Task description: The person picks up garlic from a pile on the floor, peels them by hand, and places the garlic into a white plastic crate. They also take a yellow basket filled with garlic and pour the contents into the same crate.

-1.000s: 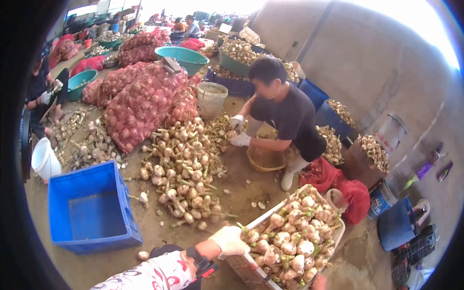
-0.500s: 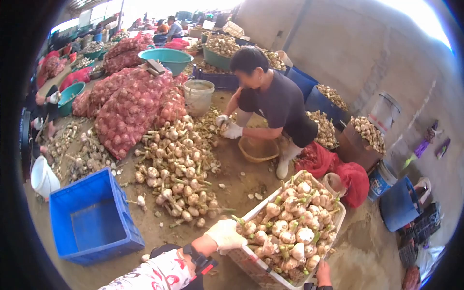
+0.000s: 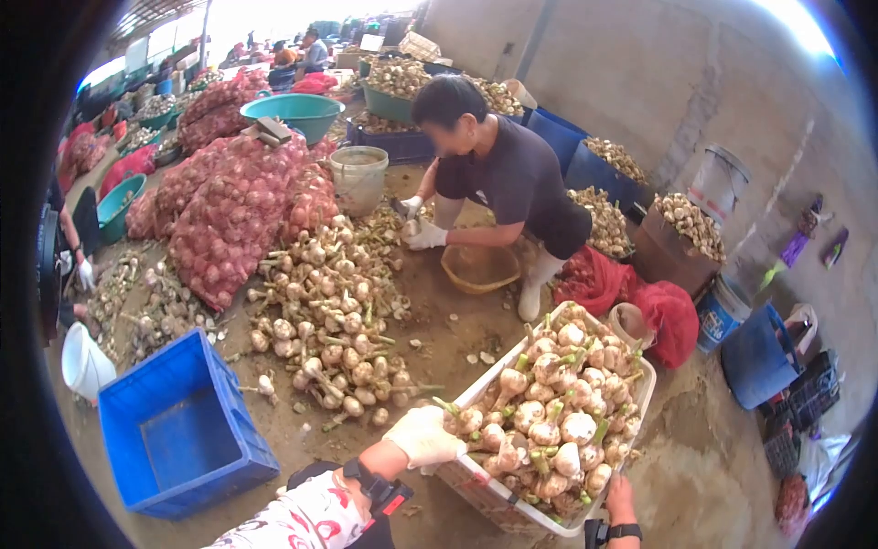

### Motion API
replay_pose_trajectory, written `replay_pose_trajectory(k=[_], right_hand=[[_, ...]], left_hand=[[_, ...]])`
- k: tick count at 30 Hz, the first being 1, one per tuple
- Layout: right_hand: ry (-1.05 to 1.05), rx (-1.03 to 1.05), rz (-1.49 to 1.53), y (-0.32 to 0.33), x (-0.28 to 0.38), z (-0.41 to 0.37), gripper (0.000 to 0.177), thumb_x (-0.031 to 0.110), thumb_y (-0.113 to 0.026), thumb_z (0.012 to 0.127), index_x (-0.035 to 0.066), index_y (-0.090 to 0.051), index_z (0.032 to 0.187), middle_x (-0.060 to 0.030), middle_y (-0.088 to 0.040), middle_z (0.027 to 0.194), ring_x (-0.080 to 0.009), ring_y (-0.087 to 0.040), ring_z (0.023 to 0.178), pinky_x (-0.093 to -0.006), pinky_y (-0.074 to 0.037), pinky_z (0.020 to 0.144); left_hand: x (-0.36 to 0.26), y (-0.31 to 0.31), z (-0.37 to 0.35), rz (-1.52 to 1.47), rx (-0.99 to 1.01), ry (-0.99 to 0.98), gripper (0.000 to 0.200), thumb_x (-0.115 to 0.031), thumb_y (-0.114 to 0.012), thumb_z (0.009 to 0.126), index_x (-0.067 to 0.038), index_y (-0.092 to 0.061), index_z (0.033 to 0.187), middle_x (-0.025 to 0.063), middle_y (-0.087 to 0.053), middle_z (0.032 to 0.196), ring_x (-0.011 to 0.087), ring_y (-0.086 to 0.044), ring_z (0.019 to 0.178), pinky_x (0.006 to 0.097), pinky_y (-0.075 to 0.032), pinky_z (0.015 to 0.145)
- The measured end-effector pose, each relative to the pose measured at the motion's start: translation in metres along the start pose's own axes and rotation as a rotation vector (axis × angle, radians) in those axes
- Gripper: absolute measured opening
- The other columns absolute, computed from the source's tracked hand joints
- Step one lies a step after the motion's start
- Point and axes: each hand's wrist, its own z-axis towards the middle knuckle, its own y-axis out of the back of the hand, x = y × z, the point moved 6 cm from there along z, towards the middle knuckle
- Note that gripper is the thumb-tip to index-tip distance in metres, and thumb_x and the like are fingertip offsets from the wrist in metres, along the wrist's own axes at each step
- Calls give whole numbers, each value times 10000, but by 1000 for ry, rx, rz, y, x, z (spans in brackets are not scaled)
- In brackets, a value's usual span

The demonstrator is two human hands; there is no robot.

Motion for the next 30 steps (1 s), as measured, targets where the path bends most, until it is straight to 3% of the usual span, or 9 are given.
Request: replay_pose_trajectory(k=[1, 5, 10, 13, 20, 23, 24, 26, 30], right_hand=[[-176, 2, 228, -8, -20, 2, 354, 236, -365, 968, -12, -609, 1034, -279, -609, 1000, -483, -557, 927, -517, -452, 798], [-331, 18, 288, -7, -21, 0, 354, 239, -356, 970, 2, -611, 1036, -265, -614, 1006, -488, -556, 923, -519, -455, 798], [104, 15, -147, 13, 29, -8, 331, 216, -373, 965, 2, -619, 1022, -270, -614, 991, -483, -560, 919, -518, -453, 789], [-110, -21, 225, -13, -31, 4, 323, 199, -374, 960, 1, -621, 1020, -272, -613, 972, -468, -565, 926, -512, -454, 792], [-183, 47, 341, -16, -39, 7, 278, 122, -402, 927, 18, -607, 1085, -249, -611, 987, -442, -575, 911, -488, -477, 787], [8, 38, 109, -1, -11, 3, 295, 158, -400, 937, 16, -608, 1090, -258, -600, 995, -459, -562, 916, -507, -469, 785], [142, 70, -199, 9, 14, -1, 305, 175, -408, 940, 0, -601, 1098, -261, -602, 972, -453, -568, 919, -499, -473, 790], [0, -1, -65, 9, -1, 2, 362, 268, -421, 967, -2, -632, 1086, -165, -672, 917, -287, -643, 783, -433, -545, 666], [-187, 11, 204, -3, -31, 9, 343, 275, -441, 963, 13, -646, 1044, -150, -676, 906, -273, -648, 739, -438, -542, 596]], left_hand=[[-2, 0, -1, -32, -9, -36, 345, -325, -625, 730, -9, -687, 855, 121, -649, 582, 210, -630, 487, 326, -516, 487], [-6, 3, -3, -29, 8, -21, 339, -317, -620, 730, -3, -688, 837, 119, -648, 579, 207, -635, 493, 320, -518, 491], [-6, 2, -2, -29, -8, -49, 342, -321, -622, 726, -9, -692, 850, 119, -647, 577, 207, -636, 492, 323, -519, 485], [-3, 1, 0, -28, -11, -46, 356, -330, -628, 724, -10, -691, 865, 121, -647, 578, 210, -636, 491, 326, -523, 486], [-11, 6, -6, -24, 37, -39, 493, -363, -663, 701, 0, -660, 1035, 146, -670, 653, 228, -659, 539, 332, -550, 540], [-5, 4, -4, -21, 35, 2, 543, -358, -684, 686, 16, -642, 1078, 189, -691, 795, 257, -688, 658, 349, -561, 610], [-4, 4, -3, -10, 32, 12, 542, -353, -689, 681, 21, -645, 1070, 203, -693, 842, 266, -693, 695, 353, -562, 632], [1, -1, 1, -16, 54, 39, 553, -353, -700, 666, 25, -646, 1065, 218, -688, 918, 290, -694, 786, 359, -560, 699], [12, -10, 9, 0, 23, 23, 547, -367, -705, 657, 30, -653, 1029, 219, -686, 923, 313, -683, 845, 363, -544, 752]])
